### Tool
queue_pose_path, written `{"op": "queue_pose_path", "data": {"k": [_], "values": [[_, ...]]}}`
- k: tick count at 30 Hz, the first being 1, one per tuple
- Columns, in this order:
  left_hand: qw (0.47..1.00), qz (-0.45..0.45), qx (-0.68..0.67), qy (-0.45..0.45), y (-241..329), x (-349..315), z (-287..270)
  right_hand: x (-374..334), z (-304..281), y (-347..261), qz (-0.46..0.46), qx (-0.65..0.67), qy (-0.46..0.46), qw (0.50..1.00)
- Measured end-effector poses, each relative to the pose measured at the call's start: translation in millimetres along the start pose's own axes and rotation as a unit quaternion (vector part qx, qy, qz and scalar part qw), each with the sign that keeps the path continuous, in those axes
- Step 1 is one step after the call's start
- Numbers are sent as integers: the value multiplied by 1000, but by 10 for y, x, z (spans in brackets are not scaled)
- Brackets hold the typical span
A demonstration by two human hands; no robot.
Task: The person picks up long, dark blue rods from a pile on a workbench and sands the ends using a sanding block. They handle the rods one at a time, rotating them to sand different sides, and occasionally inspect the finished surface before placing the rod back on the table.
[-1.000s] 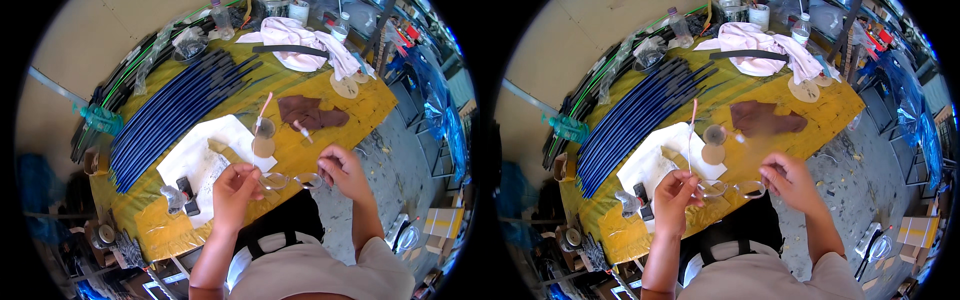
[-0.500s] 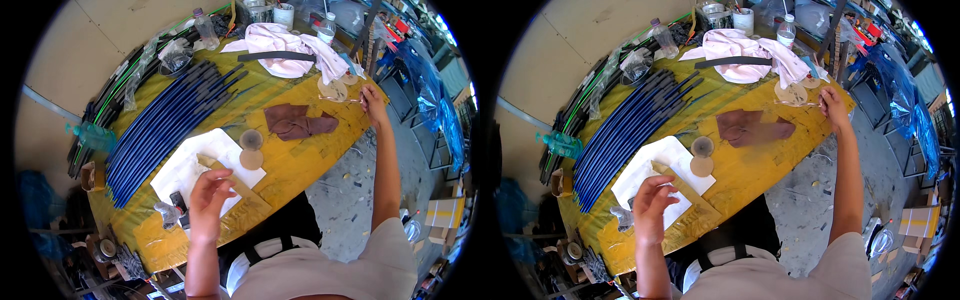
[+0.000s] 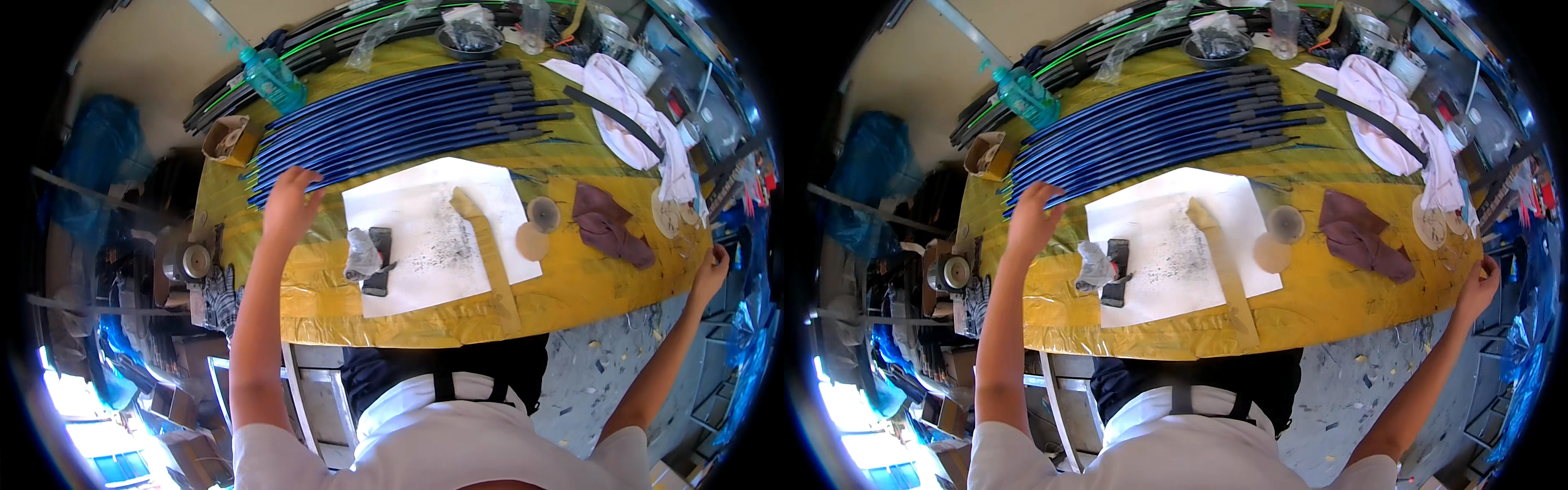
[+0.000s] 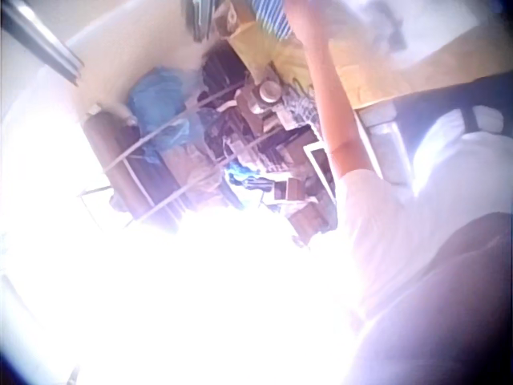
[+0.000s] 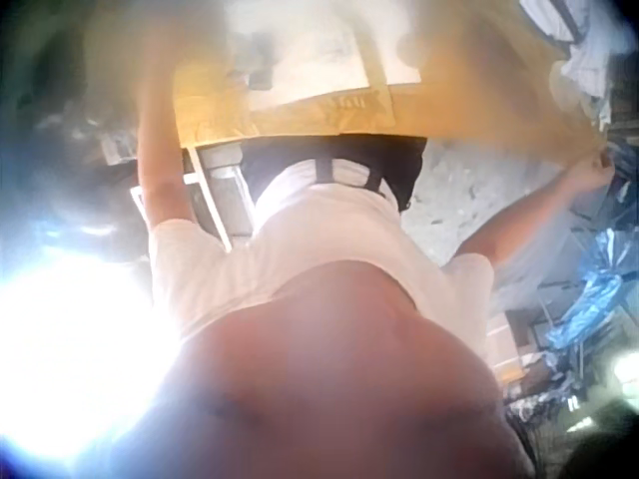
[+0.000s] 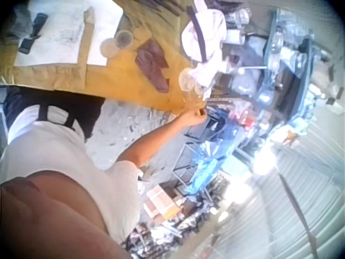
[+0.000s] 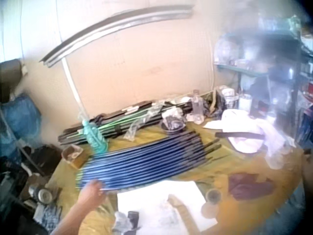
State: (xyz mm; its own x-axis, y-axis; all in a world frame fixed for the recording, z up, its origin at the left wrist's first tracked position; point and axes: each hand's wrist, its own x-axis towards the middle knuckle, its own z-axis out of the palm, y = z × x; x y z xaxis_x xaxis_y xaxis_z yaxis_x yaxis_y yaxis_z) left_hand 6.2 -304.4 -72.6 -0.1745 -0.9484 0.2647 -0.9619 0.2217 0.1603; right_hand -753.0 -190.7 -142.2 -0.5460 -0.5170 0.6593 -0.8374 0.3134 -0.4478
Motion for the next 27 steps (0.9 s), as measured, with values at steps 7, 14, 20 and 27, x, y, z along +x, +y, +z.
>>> {"op": "queue_pose_path", "data": {"k": [7, 14, 20, 27], "values": [[985, 127, 112, 31, -129, 226, 622, -513, 47, -1765, -15, 229, -255, 939], [985, 103, 75, 116, -147, 239, 445, -797, 377, -2694, 79, 375, -372, 845], [962, 149, 145, 180, -195, -22, -167, -649, 386, -3060, 156, 456, -338, 808], [969, 140, 92, 182, -220, -325, -351, -666, 376, -3306, 241, 501, -344, 756]]}}
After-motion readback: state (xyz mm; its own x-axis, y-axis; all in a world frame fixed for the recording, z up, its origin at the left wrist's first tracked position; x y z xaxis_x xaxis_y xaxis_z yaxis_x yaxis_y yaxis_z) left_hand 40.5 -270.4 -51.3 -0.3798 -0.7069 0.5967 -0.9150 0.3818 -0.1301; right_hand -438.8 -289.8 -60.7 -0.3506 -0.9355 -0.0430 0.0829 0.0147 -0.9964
